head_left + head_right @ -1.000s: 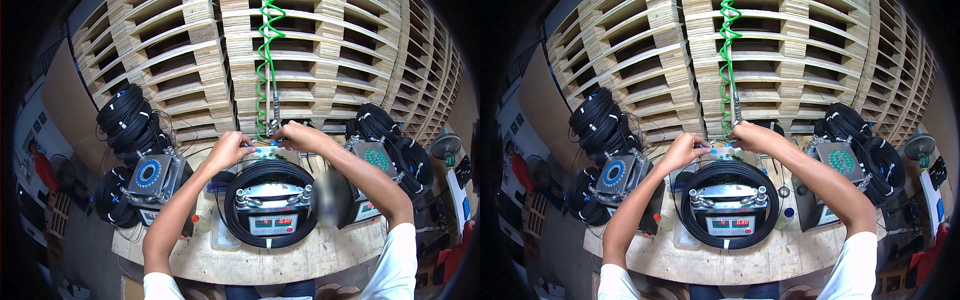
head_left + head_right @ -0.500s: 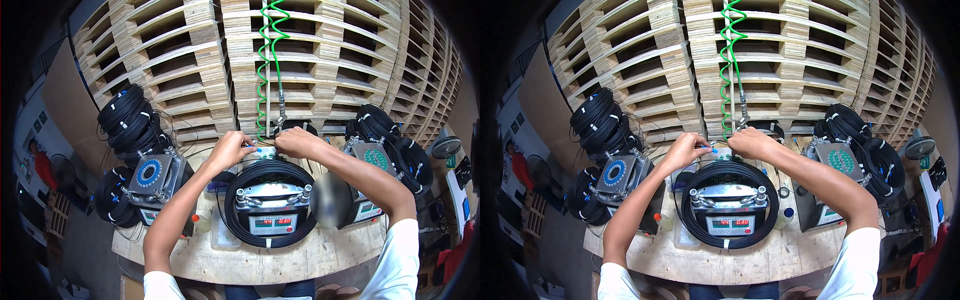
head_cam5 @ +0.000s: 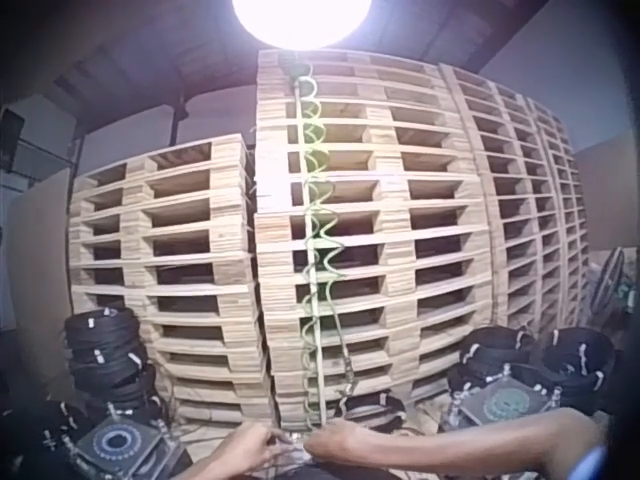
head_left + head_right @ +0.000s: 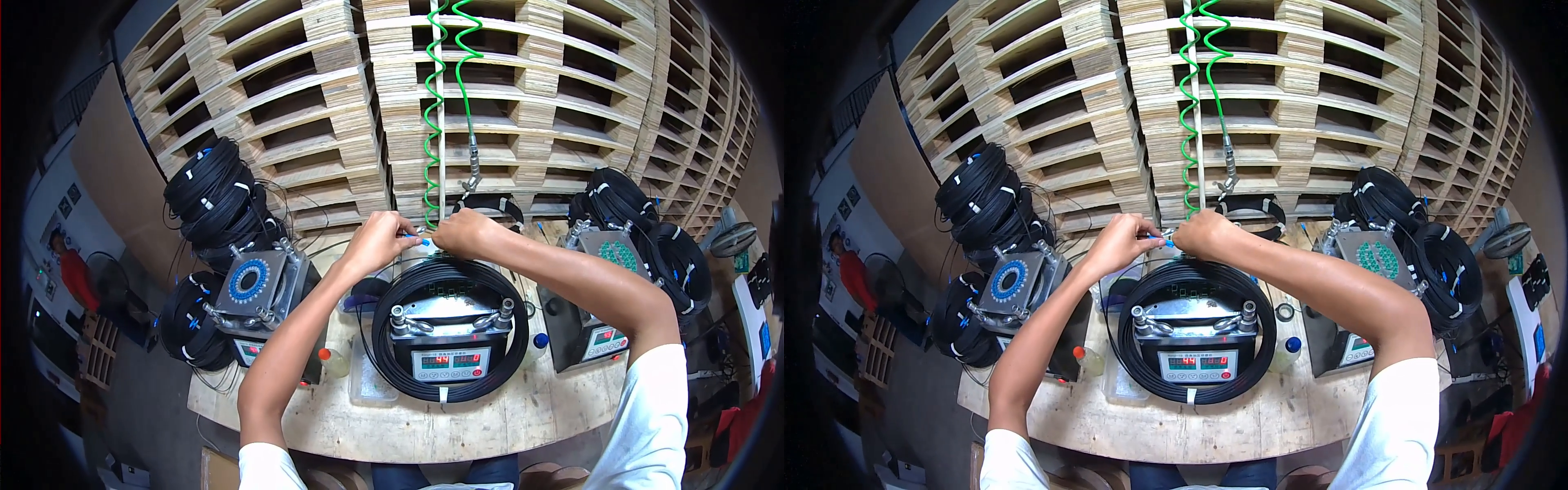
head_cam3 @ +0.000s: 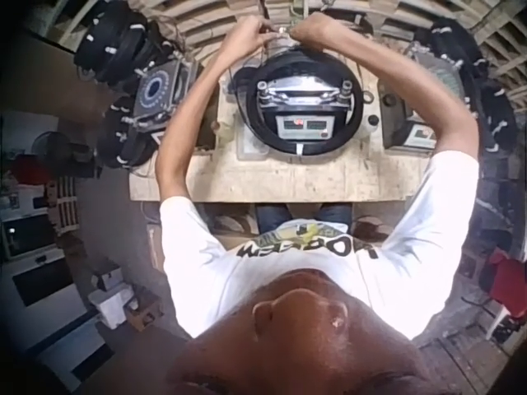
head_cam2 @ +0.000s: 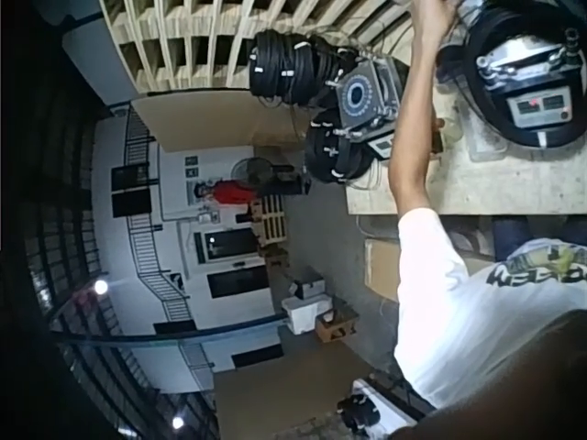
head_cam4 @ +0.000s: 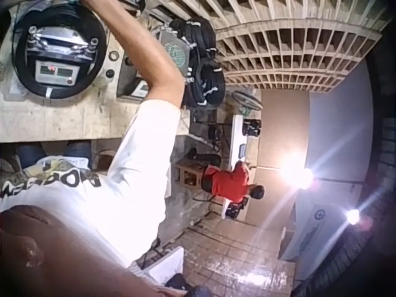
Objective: Operating an industrial machine to wind, test, and package cable coils.
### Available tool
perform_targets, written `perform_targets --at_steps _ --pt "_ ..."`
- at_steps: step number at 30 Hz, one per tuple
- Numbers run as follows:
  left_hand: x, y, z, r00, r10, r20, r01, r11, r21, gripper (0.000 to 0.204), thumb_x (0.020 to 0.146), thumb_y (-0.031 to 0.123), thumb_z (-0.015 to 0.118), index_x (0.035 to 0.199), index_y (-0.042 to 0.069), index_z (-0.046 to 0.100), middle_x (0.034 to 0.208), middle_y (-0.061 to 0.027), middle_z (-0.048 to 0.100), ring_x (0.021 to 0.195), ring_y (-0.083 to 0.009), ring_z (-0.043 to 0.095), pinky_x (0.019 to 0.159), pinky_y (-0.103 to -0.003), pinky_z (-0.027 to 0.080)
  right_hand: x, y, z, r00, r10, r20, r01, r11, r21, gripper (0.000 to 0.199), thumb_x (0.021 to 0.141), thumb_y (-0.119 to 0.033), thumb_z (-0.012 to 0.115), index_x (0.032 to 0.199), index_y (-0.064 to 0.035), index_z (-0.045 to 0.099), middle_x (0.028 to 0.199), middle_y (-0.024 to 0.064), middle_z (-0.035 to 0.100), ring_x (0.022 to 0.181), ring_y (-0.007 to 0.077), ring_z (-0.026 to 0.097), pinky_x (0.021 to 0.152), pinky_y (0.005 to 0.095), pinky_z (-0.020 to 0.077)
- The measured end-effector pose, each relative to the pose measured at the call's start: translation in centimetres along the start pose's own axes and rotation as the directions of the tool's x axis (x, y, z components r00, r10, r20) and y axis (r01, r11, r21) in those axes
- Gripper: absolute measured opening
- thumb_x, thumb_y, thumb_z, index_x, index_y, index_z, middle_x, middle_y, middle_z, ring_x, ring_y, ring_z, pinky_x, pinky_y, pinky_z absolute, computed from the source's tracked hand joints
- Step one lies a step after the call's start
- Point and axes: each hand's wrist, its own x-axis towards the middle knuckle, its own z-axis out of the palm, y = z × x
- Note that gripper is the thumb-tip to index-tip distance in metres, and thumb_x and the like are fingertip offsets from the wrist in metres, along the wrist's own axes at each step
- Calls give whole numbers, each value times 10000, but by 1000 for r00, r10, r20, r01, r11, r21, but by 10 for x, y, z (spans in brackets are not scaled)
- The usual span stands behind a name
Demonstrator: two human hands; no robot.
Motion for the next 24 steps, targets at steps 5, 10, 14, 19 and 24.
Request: perform_targets --at_steps 5,10,14,19,24 --pt "2 0 -3 1000 12 -11 -12 1000 7 229 812 213 781 934 20 768 727 -201 679 642 -299 663 633 -406 505 -7 4 4 998 -8 -66 15 995 104 155 837 -95 661 960 -21 718 951 186 727 890 360 722 757 450 588" --pt "7 3 -1 999 47 -21 -46 999 12 223 815 215 780 933 25 770 765 -206 697 685 -311 686 660 -399 524 -16 25 44 948 40 -317 112 887 447 209 834 -175 730 977 -23 709 856 192 701 819 357 690 713 450 541" --pt "3 9 -3 1000 -16 26 15 1000 19 223 817 219 781 939 32 772 807 -209 710 746 -329 705 703 -407 539 -21 32 50 965 118 -235 66 757 650 186 823 -144 746 911 5 677 806 184 692 815 331 692 680 426 518" --pt "2 8 -5 999 -18 26 17 999 51 225 817 219 781 945 34 772 823 -206 715 768 -328 709 716 -410 540 -16 28 33 989 100 -109 -16 802 597 177 821 -135 745 919 0 685 837 202 697 875 331 699 695 428 526" --pt "4 14 -3 999 3 36 -5 999 39 218 808 199 788 942 29 770 823 -207 714 765 -324 710 716 -408 541 -11 18 38 964 90 -249 22 911 412 175 807 -114 748 936 -10 691 910 201 703 913 354 681 725 446 531"
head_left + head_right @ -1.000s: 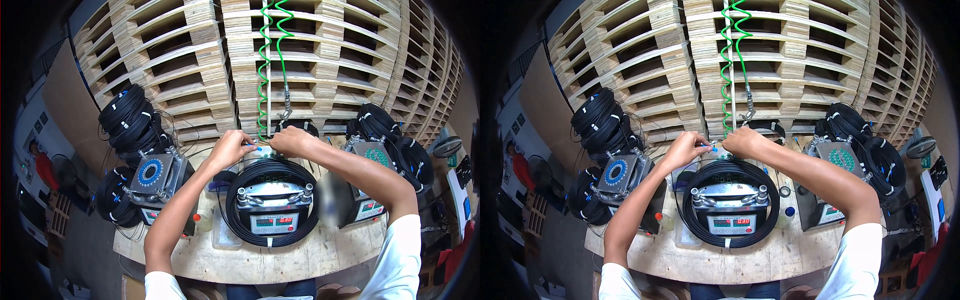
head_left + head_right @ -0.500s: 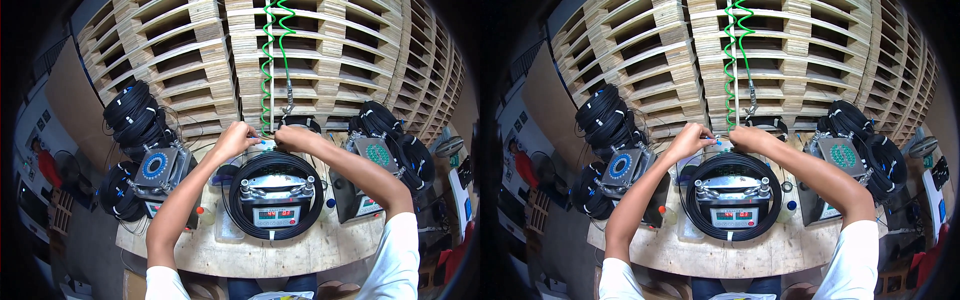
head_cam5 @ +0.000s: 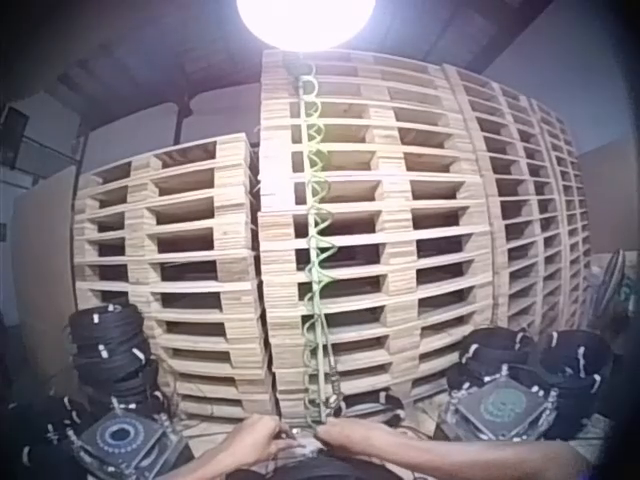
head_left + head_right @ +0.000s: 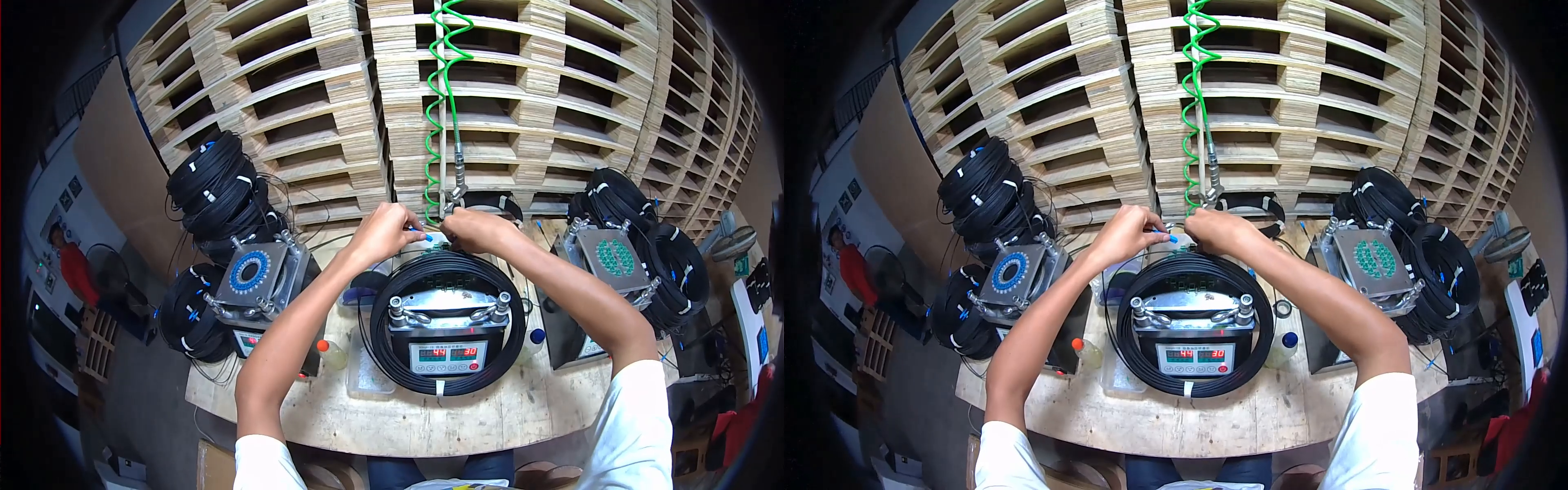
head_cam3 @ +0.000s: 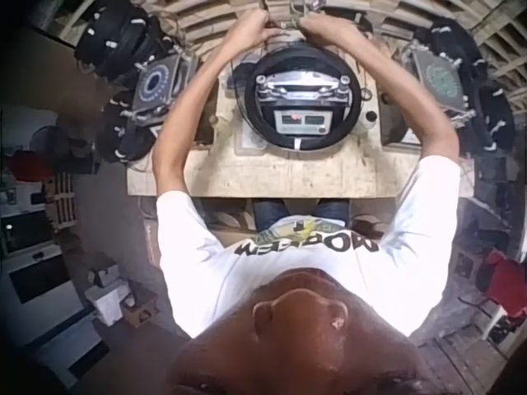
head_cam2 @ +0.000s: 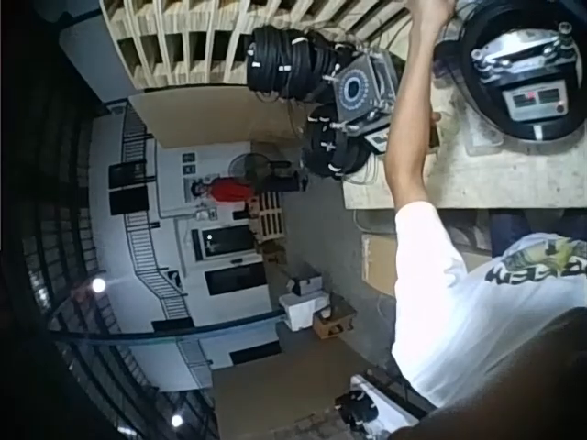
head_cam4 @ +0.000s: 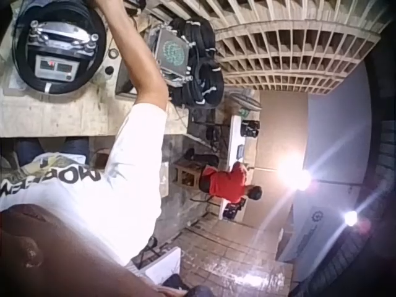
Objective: Operating an industrial machine to wind, test, and package cable coils.
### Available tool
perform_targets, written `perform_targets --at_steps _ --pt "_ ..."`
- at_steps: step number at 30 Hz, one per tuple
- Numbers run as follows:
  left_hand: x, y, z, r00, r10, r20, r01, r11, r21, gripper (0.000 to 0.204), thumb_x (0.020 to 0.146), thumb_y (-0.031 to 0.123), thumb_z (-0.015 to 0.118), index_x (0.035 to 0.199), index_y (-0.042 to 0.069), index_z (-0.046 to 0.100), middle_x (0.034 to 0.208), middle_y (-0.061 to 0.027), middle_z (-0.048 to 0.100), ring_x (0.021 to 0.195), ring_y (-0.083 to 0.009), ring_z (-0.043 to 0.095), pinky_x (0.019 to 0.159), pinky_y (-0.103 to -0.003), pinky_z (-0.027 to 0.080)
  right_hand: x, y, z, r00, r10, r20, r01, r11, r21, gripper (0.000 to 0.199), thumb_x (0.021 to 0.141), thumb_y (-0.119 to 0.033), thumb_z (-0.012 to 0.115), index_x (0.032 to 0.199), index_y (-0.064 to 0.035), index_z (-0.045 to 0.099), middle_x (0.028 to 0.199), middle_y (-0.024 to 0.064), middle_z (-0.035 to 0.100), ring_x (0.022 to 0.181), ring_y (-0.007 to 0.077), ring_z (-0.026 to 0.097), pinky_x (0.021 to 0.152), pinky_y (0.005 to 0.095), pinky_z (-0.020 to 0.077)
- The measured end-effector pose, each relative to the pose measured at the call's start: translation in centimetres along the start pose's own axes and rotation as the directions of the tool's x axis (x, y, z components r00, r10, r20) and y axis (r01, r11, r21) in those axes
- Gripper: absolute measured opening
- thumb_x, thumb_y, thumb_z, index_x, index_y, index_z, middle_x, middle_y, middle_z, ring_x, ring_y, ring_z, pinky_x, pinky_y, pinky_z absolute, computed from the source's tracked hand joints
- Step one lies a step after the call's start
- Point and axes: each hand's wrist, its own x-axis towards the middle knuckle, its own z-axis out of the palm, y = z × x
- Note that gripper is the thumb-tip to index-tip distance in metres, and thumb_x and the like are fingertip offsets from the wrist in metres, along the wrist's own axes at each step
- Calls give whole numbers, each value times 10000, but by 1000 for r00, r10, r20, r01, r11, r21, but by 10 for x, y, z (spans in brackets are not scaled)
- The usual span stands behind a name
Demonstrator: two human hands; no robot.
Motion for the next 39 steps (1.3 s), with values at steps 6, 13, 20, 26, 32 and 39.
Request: perform_targets --at_steps 6,13,20,26,32,39 --pt "10 3 2 1000 1 20 -1 1000 17 197 796 177 799 923 30 769 813 -210 706 789 -335 707 723 -421 538 -12 20 12 998 22 -65 -4 965 264 177 807 -104 754 919 8 675 847 193 699 856 373 680 715 448 518" --pt "19 8 6 997 50 60 -56 993 100 238 791 219 807 897 10 764 829 -220 707 793 -345 705 717 -419 541 -18 17 10 995 31 -91 -1 952 306 180 799 -83 754 929 18 679 857 205 700 846 381 683 726 432 523" --pt "21 7 4 993 0 114 -15 991 131 241 801 238 801 911 26 767 840 -214 712 808 -348 706 735 -432 546 -13 14 8 995 27 -96 0 961 275 188 779 -76 761 909 29 676 857 204 700 842 391 676 721 436 524" --pt "26 14 8 983 68 170 -99 979 179 219 790 215 804 905 34 758 830 -205 706 840 -354 700 737 -445 544 -14 17 14 990 48 -134 -8 960 281 184 775 -67 762 906 31 678 856 211 699 848 393 677 725 438 525" --pt "37 37 12 959 56 279 -156 924 349 159 774 111 767 912 36 745 851 -205 705 880 -361 699 744 -459 553 -16 25 18 991 60 -122 -18 948 317 185 764 -38 763 912 38 682 853 218 697 836 368 694 702 416 531" --pt "48 38 18 947 105 302 -219 901 374 183 720 8 717 898 40 745 911 -210 718 919 -369 705 745 -461 576 -13 20 7 998 21 -64 -2 960 280 174 750 -8 755 900 40 682 831 206 702 789 352 697 695 400 533"
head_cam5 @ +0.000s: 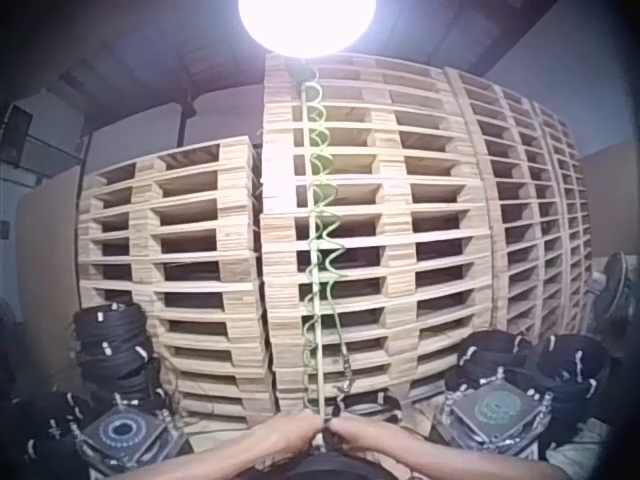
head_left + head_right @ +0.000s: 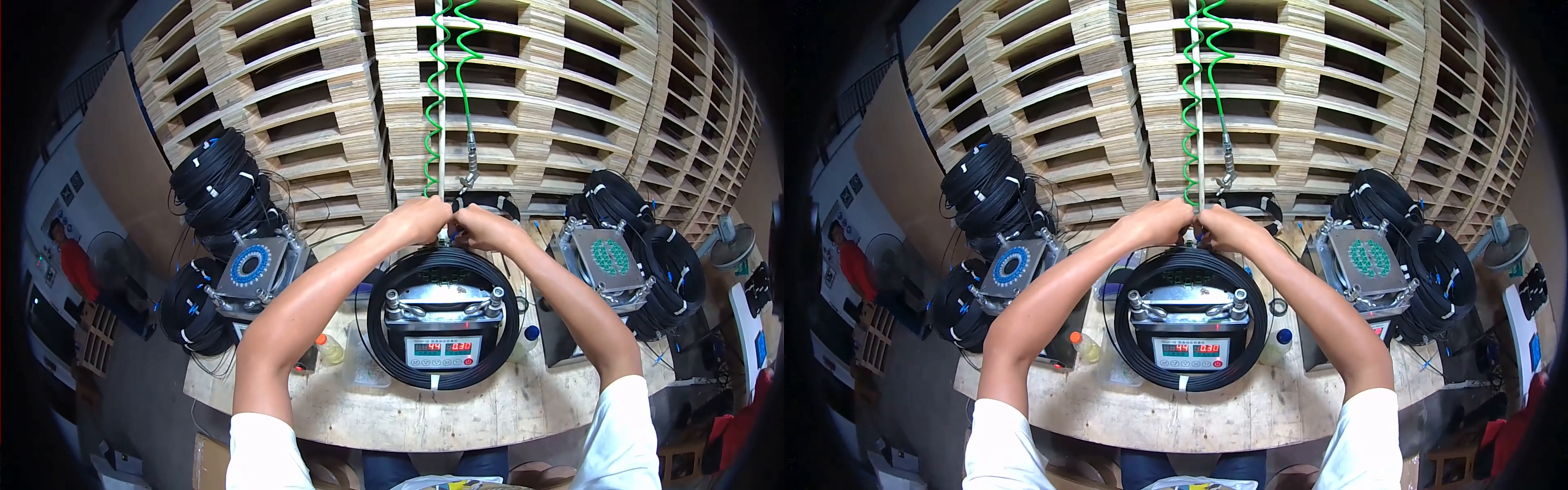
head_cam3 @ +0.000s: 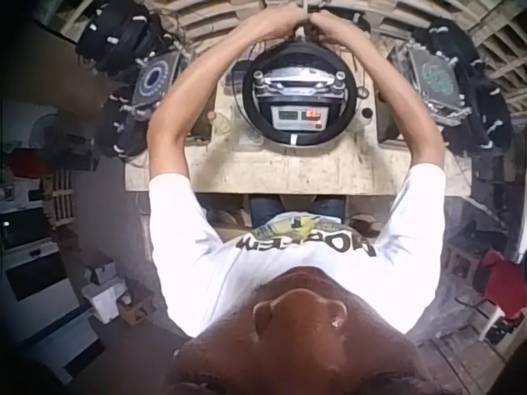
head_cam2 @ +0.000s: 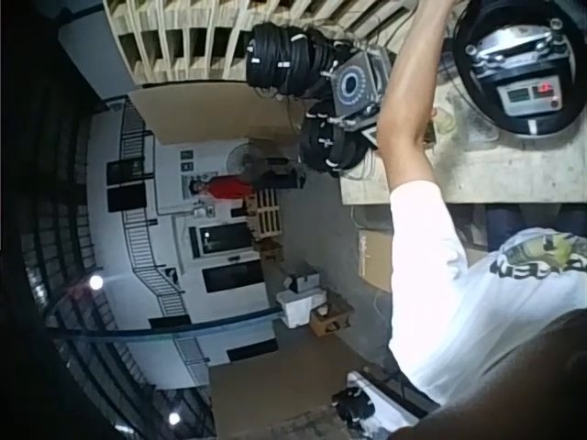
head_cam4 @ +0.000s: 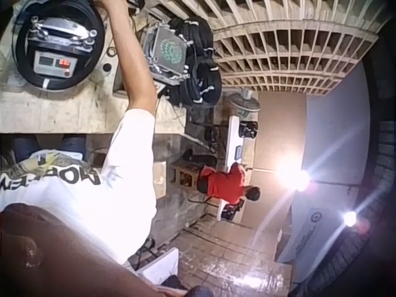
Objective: Operating an industrial machine to wind, test, and package cable coils.
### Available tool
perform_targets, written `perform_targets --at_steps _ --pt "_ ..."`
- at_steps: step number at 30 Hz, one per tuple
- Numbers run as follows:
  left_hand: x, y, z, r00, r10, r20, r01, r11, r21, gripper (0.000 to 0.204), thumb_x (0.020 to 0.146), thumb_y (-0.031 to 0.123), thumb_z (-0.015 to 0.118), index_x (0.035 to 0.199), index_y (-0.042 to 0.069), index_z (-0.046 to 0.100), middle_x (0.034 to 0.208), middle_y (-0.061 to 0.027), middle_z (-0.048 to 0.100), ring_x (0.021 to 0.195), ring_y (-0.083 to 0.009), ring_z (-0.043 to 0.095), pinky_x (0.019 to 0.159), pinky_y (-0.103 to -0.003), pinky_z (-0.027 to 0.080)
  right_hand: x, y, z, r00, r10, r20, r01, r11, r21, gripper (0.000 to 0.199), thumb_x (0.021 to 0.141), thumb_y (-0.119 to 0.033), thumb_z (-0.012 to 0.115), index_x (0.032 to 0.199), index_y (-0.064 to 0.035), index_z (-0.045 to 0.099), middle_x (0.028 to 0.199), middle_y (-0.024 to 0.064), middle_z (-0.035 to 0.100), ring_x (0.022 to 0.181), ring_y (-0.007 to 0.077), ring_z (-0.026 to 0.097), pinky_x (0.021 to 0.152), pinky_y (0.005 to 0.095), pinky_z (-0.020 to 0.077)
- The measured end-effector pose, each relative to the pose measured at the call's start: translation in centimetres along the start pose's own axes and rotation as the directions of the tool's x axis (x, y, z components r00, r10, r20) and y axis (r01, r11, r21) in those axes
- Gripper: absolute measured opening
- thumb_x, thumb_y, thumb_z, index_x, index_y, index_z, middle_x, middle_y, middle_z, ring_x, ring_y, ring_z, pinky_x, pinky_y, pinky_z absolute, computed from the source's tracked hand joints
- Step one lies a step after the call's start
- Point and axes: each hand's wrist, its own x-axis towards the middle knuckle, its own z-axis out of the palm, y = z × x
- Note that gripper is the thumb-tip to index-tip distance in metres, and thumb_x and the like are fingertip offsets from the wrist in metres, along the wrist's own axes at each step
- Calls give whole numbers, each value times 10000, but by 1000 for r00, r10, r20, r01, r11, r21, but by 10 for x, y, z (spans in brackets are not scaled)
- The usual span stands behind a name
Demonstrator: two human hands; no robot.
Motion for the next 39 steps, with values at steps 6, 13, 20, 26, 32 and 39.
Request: perform_targets --at_steps 6,13,20,26,32,39 --pt "2 -8 7 998 -57 14 58 995 -80 111 707 12 718 815 25 741 873 -203 712 864 -376 698 715 -472 561 3 1 3 999 44 -8 -44 998 55 166 743 -14 731 891 45 685 820 214 697 780 331 704 695 401 534" --pt "-1 -12 21 993 -78 -89 67 989 -128 103 710 70 780 796 31 738 820 -183 712 824 -348 703 706 -432 557 3 -5 14 986 101 -130 -123 977 -173 161 713 -39 683 868 -8 708 824 229 690 803 376 689 694 437 540" --pt "-10 -15 25 987 -124 -106 101 975 -200 192 727 146 835 850 31 743 870 -170 722 849 -329 703 725 -421 553 5 0 10 982 141 -129 -142 990 7 214 703 -23 779 906 13 723 868 196 729 823 292 724 710 381 556" --pt "-7 -36 34 994 -16 -106 -13 965 -262 246 719 174 845 884 21 743 866 -182 716 841 -325 699 726 -408 549 18 2 3 994 102 27 -101 993 -63 207 696 -50 804 883 -13 724 850 164 722 812 304 703 703 389 547" --pt "-11 -32 31 999 -49 9 49 946 -320 322 762 232 822 986 14 745 940 -210 720 909 -319 705 806 -409 543 -1 -12 3 979 157 -131 -162 986 -28 180 713 -35 804 874 -32 724 844 150 720 774 262 692 684 369 534" --pt "-5 -54 54 994 -12 112 65 875 -480 629 1004 476 532 1433 17 489 1354 -198 602 1229 -288 595 1068 -368 434 22 41 -26 967 242 80 -252 869 427 327 929 -314 690 1047 -14 745 853 125 745 780 186 696 729 333 549"
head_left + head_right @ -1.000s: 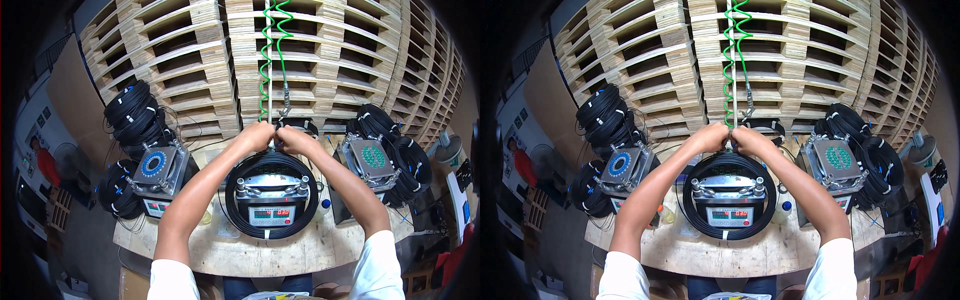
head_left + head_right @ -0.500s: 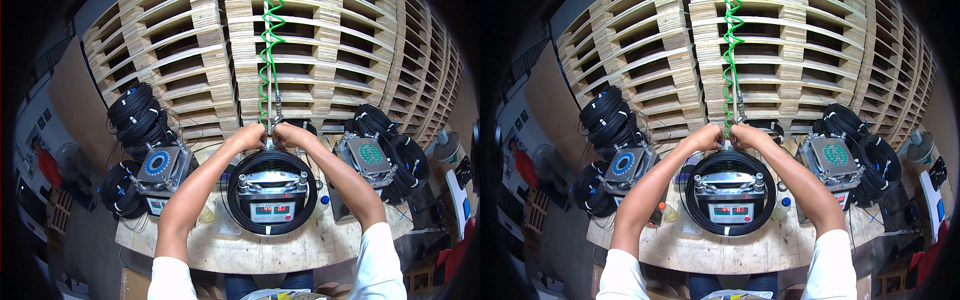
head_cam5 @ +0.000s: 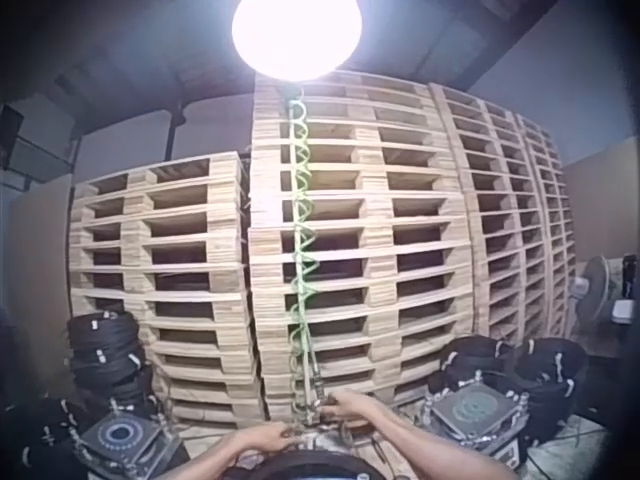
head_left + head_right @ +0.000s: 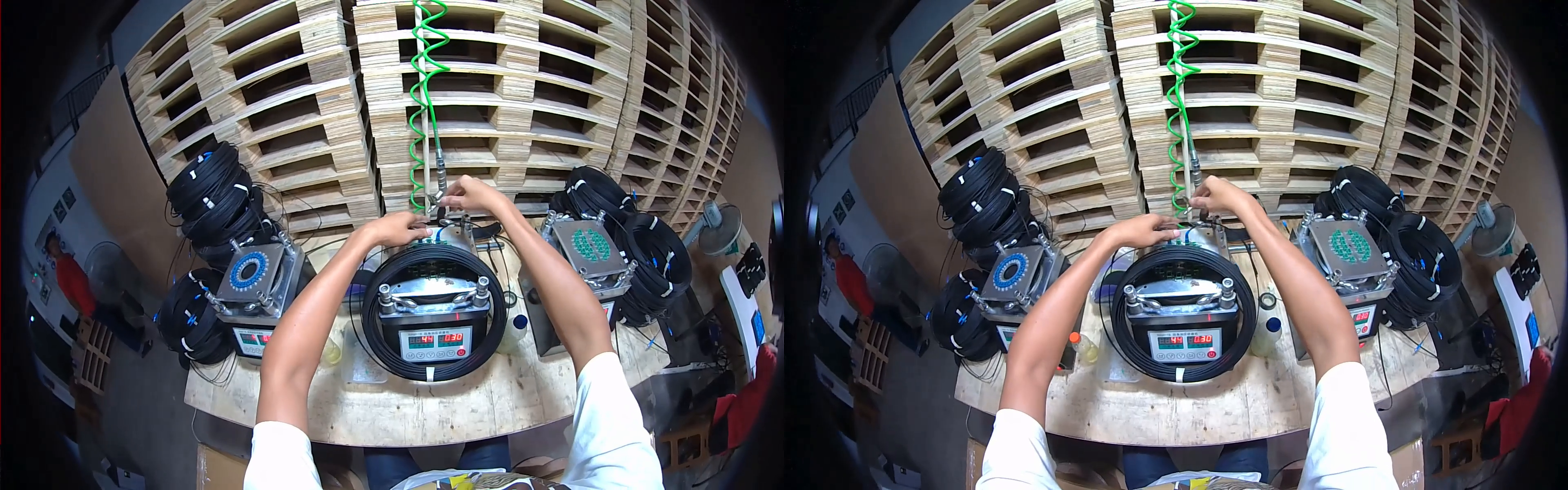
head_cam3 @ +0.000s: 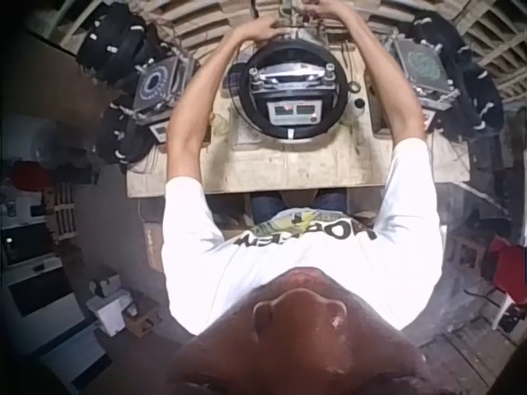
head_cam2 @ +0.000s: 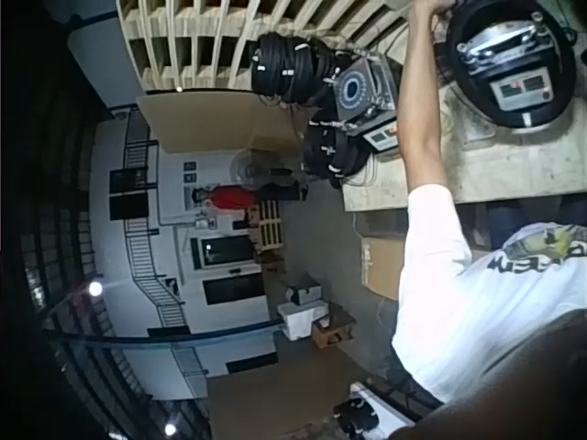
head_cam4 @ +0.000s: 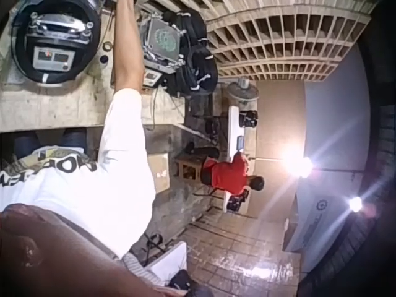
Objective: Operating an industrial machine to wind, test, and package cable coils.
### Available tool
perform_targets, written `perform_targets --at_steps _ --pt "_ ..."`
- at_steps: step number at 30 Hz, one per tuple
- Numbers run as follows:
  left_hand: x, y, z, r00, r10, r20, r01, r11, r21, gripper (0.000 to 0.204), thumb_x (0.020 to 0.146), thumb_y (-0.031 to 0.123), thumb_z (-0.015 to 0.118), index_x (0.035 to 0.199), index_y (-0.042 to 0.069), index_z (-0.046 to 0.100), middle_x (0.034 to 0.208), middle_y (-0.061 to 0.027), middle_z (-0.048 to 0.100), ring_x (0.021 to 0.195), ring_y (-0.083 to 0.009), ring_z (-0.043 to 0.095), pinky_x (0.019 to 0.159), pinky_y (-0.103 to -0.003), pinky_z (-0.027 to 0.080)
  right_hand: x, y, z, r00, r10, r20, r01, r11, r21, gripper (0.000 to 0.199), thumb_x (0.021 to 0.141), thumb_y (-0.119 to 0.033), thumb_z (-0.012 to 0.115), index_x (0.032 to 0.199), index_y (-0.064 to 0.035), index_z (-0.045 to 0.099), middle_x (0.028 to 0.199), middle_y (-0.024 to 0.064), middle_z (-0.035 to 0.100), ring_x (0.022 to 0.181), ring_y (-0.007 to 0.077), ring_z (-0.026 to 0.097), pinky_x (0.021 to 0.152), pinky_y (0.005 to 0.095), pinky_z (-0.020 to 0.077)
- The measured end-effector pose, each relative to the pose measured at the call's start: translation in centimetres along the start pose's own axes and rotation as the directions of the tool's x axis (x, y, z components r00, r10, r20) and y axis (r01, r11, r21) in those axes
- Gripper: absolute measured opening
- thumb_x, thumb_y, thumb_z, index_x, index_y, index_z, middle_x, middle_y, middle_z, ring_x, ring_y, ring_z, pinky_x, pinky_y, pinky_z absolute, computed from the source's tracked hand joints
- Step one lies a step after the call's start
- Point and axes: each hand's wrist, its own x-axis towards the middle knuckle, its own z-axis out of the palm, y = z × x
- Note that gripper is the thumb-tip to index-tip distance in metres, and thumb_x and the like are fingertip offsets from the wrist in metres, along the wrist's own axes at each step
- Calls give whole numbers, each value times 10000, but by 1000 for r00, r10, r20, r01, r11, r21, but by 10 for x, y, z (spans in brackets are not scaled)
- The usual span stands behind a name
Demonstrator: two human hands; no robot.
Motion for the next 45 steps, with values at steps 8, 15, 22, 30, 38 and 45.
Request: perform_targets --at_steps 8,15,22,30,38,45 --pt "-3 6 2 997 -59 -43 55 995 -83 587 1018 533 406 1313 53 570 1249 -226 642 1196 -389 593 1026 -444 443 14 5 21 887 446 -117 -460 836 -298 739 746 -559 801 1211 -4 655 1107 226 702 950 350 706 809 451 570" --pt "-3 14 -2 998 -45 -32 42 996 -74 556 1041 478 427 1341 30 564 1201 -165 665 1051 -274 626 956 -374 473 33 40 19 854 457 -247 -501 851 -157 419 861 -270 693 1149 29 637 1021 234 718 733 370 731 591 457 622" --pt "3 3 3 997 -35 -71 31 998 -63 627 1034 522 374 1320 -1 571 1334 -244 591 1276 -373 537 1079 -417 405 26 62 2 820 567 -81 -541 812 219 275 929 -188 603 988 76 550 804 169 600 616 337 677 508 444 653" --pt "6 -3 2 999 1 -34 -5 994 -106 618 1035 495 368 1325 -10 575 1367 -240 569 1300 -367 518 1102 -407 382 -20 87 4 892 446 -72 -304 711 634 271 915 -123 599 1154 3 579 949 142 631 736 251 683 662 398 651" --pt "14 -8 3 1000 -6 17 8 988 -157 585 1030 439 350 1295 -21 596 1361 -222 578 1291 -343 519 1106 -391 373 -23 121 24 978 108 -176 72 623 779 314 957 -166 650 1228 -34 566 981 20 608 802 113 586 656 266 492" --pt "16 0 2 1000 13 11 -11 989 -150 585 1029 441 354 1283 -22 605 1363 -208 580 1299 -338 511 1109 -385 366 -15 112 25 905 364 -220 -212 834 509 288 946 -346 683 1007 -66 660 674 -36 544 545 89 485 488 265 372"
